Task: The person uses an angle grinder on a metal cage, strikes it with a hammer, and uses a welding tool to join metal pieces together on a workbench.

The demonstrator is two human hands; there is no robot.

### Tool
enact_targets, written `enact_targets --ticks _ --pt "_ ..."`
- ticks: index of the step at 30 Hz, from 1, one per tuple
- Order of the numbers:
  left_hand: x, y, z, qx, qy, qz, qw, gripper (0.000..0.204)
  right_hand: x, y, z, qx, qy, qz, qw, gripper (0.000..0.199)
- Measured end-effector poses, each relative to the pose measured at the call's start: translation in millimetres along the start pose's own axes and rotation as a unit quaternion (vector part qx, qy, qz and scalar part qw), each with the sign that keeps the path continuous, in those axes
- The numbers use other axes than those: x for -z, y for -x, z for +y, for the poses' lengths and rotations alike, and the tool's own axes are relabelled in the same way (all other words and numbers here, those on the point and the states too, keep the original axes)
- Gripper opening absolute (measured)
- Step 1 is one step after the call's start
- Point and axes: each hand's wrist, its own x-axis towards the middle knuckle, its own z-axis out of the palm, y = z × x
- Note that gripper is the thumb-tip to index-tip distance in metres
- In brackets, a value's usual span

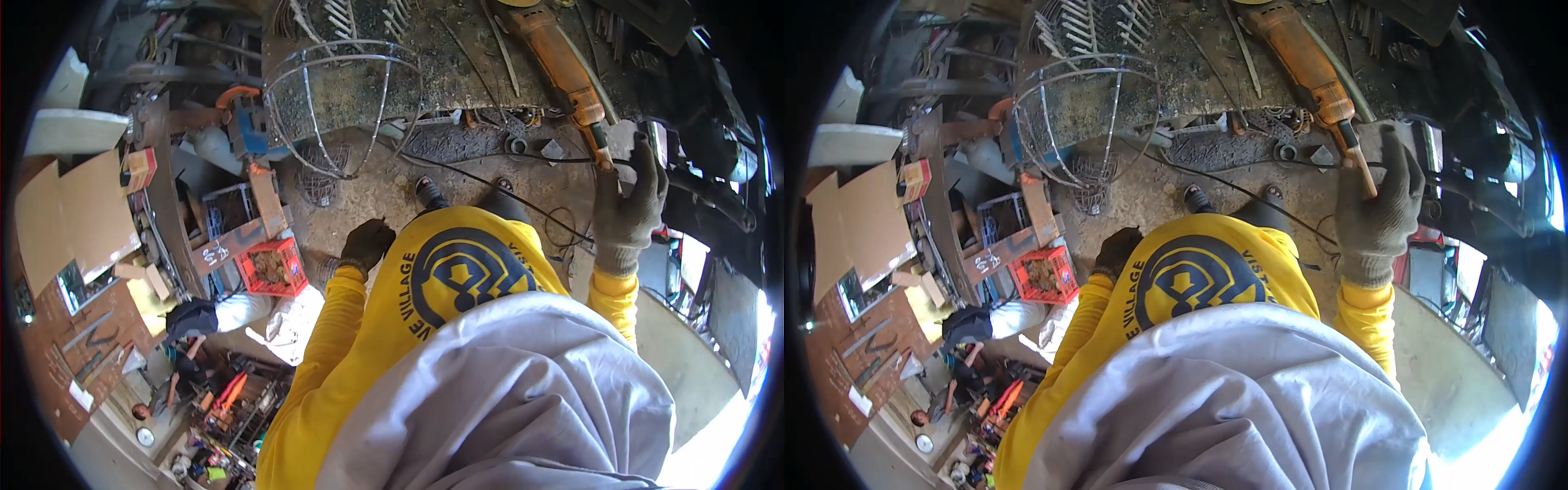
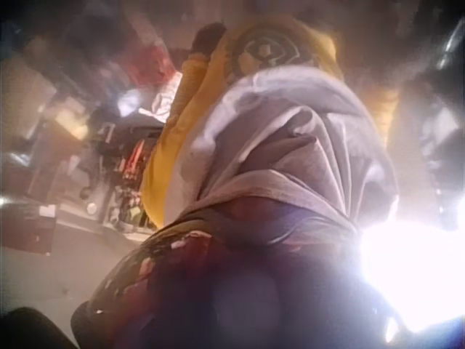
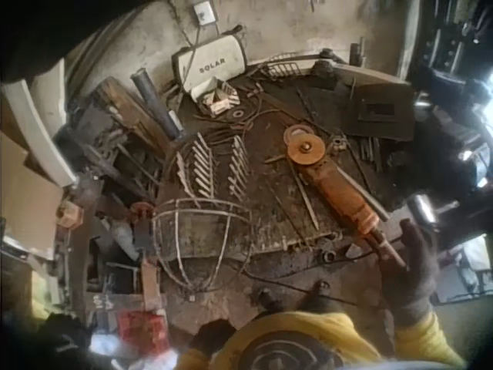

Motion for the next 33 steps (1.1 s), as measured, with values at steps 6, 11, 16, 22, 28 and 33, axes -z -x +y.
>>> enact_targets --ticks 6,11,16,22,28,33 --pt "26 -7 -54 -0.008 -0.071 -0.005 0.997 0.035 -43 3 -69 -0.099 -0.142 -0.175 0.969 0.048" --pt "23 -12 -122 -0.141 -0.24 -0.035 0.96 0.025 -92 -6 -77 -0.082 -0.052 -0.26 0.961 0.049" --pt "17 6 -103 -0.152 -0.249 -0.038 0.956 0.018 -105 -18 -65 -0.079 -0.048 -0.287 0.953 0.045" --pt "9 19 -42 -0.116 -0.301 -0.09 0.942 0.014 -109 -34 -47 -0.086 -0.077 -0.337 0.934 0.039" --pt "0 8 -53 -0.134 -0.295 -0.081 0.943 0.014 -115 -40 -37 -0.096 -0.105 -0.356 0.924 0.035" --pt "-5 -3 -64 -0.146 -0.286 -0.078 0.944 0.014 -110 -51 -36 -0.114 -0.172 -0.391 0.897 0.033"
